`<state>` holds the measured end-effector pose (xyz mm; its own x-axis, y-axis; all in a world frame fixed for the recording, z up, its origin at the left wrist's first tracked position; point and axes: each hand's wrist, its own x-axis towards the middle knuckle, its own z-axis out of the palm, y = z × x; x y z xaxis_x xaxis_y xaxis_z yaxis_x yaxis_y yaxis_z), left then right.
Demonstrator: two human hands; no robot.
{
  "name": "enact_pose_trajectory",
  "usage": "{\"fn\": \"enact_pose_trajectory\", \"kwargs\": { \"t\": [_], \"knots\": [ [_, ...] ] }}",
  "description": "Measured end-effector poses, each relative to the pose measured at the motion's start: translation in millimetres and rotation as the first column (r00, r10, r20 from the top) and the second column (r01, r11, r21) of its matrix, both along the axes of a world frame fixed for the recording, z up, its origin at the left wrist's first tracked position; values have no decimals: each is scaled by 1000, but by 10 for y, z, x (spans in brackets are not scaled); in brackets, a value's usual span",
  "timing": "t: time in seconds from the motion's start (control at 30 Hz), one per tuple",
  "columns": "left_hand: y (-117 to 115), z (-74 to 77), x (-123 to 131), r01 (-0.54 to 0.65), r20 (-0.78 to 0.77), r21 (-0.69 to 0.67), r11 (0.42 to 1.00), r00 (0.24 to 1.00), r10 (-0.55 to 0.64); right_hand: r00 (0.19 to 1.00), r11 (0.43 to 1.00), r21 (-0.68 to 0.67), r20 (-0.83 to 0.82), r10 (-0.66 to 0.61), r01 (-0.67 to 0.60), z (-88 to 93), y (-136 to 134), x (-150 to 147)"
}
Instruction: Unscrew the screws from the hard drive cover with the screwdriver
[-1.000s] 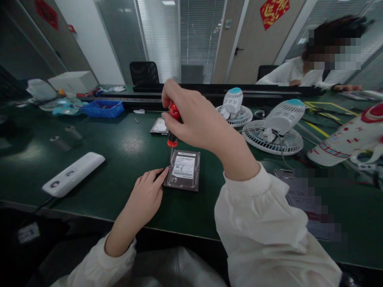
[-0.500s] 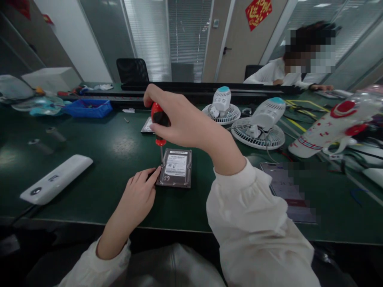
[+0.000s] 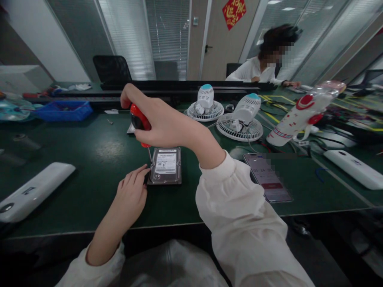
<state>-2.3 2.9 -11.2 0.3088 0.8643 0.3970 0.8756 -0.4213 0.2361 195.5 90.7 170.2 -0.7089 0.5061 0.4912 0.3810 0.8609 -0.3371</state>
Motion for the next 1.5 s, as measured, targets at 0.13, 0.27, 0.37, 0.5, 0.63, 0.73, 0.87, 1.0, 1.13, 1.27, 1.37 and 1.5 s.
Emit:
{"fn": "enact_pose_trajectory", "kwargs": {
  "t": [0.13,0.27,0.37,0.5,0.63,0.73,0.87,1.0,1.13,1.27,1.37,1.5],
  "knots": [
    [2,5,2,16,-9,0,1000,1000,-16,996,997,-26,46,75,-74,17,-10,38],
    [10,-9,0,16,-19,3,1000,1000,-16,999,1000,6,35,-23,23,25,12,54],
    [10,-13,-3,21,-26,2,1000,999,-21,982,982,57,49,-185,182,20,22,48],
    [6,-10,-4,25,-28,10,1000,999,-25,958,953,122,48,-284,277,19,14,46],
    [9,-11,-3,28,-31,18,999,999,-27,989,988,59,46,-144,141,29,11,43],
    [16,-6,-4,29,-32,9,1000,999,-29,991,990,56,16,-133,132,26,14,22],
    [28,2,-5,48,-16,-18,999,999,-48,973,970,89,26,-229,226,1,30,17],
    [34,-7,-5,61,-2,-17,998,998,-61,995,994,52,-20,-93,94,-23,57,38],
    [30,-14,-4,60,0,-2,998,998,-60,997,996,56,-36,-67,69,-21,35,4],
    [27,-11,0,56,9,-20,998,998,-56,965,959,117,27,-262,257,5,-44,-45],
    [25,-10,3,55,21,-32,998,998,-54,957,953,118,46,-286,279,16,-78,-48],
    [18,-2,1,61,36,-39,997,998,-59,980,977,104,39,-193,188,1,-38,-30]
  ]
}}
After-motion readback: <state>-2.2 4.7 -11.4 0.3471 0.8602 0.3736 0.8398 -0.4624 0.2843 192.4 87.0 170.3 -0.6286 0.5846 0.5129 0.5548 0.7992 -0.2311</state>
